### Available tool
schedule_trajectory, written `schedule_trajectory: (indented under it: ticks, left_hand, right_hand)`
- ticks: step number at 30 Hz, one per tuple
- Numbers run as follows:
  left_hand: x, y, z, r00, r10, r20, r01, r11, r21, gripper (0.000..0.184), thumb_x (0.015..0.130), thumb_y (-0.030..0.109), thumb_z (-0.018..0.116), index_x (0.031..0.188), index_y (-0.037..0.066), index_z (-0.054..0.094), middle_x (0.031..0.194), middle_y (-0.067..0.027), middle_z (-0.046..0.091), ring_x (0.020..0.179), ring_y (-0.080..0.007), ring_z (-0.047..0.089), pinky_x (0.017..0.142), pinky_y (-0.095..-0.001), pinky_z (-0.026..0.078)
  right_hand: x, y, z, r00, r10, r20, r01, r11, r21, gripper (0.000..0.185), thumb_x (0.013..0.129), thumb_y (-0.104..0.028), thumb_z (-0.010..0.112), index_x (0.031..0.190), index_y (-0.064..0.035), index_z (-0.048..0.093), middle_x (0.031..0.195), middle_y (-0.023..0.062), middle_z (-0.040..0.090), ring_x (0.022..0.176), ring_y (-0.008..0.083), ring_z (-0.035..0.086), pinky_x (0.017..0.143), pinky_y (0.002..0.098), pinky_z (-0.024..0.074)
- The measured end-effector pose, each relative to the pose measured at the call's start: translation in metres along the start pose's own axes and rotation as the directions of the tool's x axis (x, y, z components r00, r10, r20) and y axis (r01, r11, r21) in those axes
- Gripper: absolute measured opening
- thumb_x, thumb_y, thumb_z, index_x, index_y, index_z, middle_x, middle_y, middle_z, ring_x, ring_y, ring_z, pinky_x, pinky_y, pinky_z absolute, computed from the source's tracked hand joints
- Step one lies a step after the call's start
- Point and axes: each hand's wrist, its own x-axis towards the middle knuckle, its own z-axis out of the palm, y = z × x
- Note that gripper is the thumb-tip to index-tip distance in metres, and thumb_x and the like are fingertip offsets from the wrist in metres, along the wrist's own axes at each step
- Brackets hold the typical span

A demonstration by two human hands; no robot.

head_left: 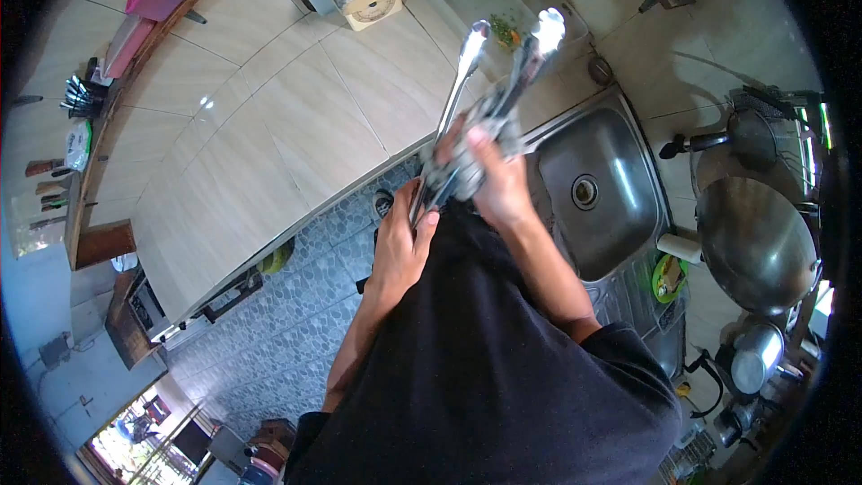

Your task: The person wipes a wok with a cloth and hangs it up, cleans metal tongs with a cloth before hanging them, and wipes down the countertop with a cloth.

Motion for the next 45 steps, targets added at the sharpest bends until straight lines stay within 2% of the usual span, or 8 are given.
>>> schedule_trajectory:
  ticks: [4,9,18,25,32,36,40,45]
  left_hand:
    - [0.002,0.001,-0.003,1.0,-0.026,-0.004,0.026,0.999,0.023,0.058,0.096,0.043,0.049,0.127,-0.005,0.041,0.111,-0.0289,0.058,0.101,-0.047,0.058,0.084,-0.0466,0.047]
    - [-0.001,0.016,-0.005,0.988,-0.114,0.1,0.117,0.993,-0.024,0.048,0.095,0.035,0.054,0.125,-0.002,0.044,0.098,-0.0207,0.061,0.086,-0.0363,0.062,0.077,-0.043,0.049]
    - [-0.01,-0.005,-0.002,0.99,-0.087,0.116,0.087,0.996,0.002,0.048,0.094,0.033,0.057,0.125,-0.001,0.045,0.091,-0.0165,0.06,0.077,-0.0277,0.06,0.074,-0.0383,0.049]
    - [-0.015,-0.029,-0.002,0.986,-0.126,0.106,0.149,0.956,-0.251,0.057,0.095,0.049,0.049,0.122,-0.002,0.049,0.079,-0.0079,0.056,0.063,-0.0136,0.052,0.055,-0.0288,0.043]
    - [0.001,-0.011,-0.003,0.995,-0.101,0.008,0.091,0.851,-0.517,0.072,0.095,0.064,0.03,0.111,-0.005,0.045,0.073,-0.0116,0.055,0.042,-0.0064,0.042,0.033,-0.0193,0.03]
    - [0.006,-0.004,-0.002,0.991,-0.132,0.004,0.121,0.894,-0.43,0.065,0.096,0.062,0.032,0.101,-0.002,0.047,0.064,-0.0091,0.056,0.04,-0.0072,0.043,0.034,-0.0199,0.031]
    - [0.005,-0.005,0.001,0.979,-0.203,-0.01,0.177,0.877,-0.446,0.059,0.096,0.06,0.036,0.096,0.002,0.048,0.061,-0.002,0.053,0.043,-0.005,0.043,0.036,-0.0192,0.031]
    - [-0.005,-0.012,-0.002,0.975,-0.202,0.091,0.215,0.766,-0.606,0.056,0.099,0.055,0.031,0.105,0.002,0.046,0.064,-0.0068,0.052,0.039,-0.0041,0.036,0.034,-0.0184,0.024]
  right_hand:
    - [-0.011,0.019,-0.017,0.961,0.245,0.124,-0.222,0.959,-0.179,0.031,0.089,-0.021,0.064,0.107,-0.0043,0.046,0.086,0.0085,0.056,0.08,0.0213,0.06,0.073,0.0362,0.0503]
    - [0.032,-0.042,-0.022,0.997,-0.081,-0.002,0.081,0.991,0.104,0.031,0.097,-0.03,0.05,0.114,-0.0043,0.052,0.093,0.0049,0.056,0.086,0.0174,0.053,0.08,0.0325,0.0461]
    - [0.062,-0.072,-0.074,0.992,-0.118,0.05,0.087,0.903,0.421,0.03,0.099,-0.024,0.044,0.118,-0.0019,0.052,0.101,0.008,0.062,0.094,0.0198,0.058,0.087,0.0329,0.0483]
    - [0.06,-0.079,-0.112,0.893,-0.291,-0.342,0.394,0.874,0.284,0.027,0.099,-0.017,0.039,0.117,-0.002,0.053,0.112,0.0113,0.059,0.106,0.0238,0.056,0.101,0.0409,0.0422]
    - [0.001,0.011,-0.074,0.966,0.248,-0.069,-0.229,0.95,0.211,0.052,0.097,-0.046,0.043,0.127,-0.0039,0.049,0.126,0.0121,0.056,0.114,0.023,0.055,0.102,0.039,0.0421]
    - [-0.02,0.04,-0.029,0.956,0.261,0.138,-0.288,0.927,0.241,0.053,0.093,-0.032,0.06,0.132,-0.002,0.042,0.124,0.0137,0.058,0.114,0.024,0.055,0.099,0.0383,0.0439]
    - [-0.015,0.052,-0.018,0.889,0.451,0.075,-0.452,0.844,0.287,0.033,0.094,-0.031,0.058,0.115,-0.0071,0.05,0.092,0.0079,0.058,0.075,0.0225,0.065,0.046,0.0316,0.0531]
    - [0.011,0.029,-0.015,0.912,0.4,-0.094,-0.353,0.88,0.319,0.018,0.091,-0.027,0.063,0.088,-0.0131,0.052,0.072,-0.0013,0.049,0.066,0.0114,0.049,0.062,0.0304,0.0452]
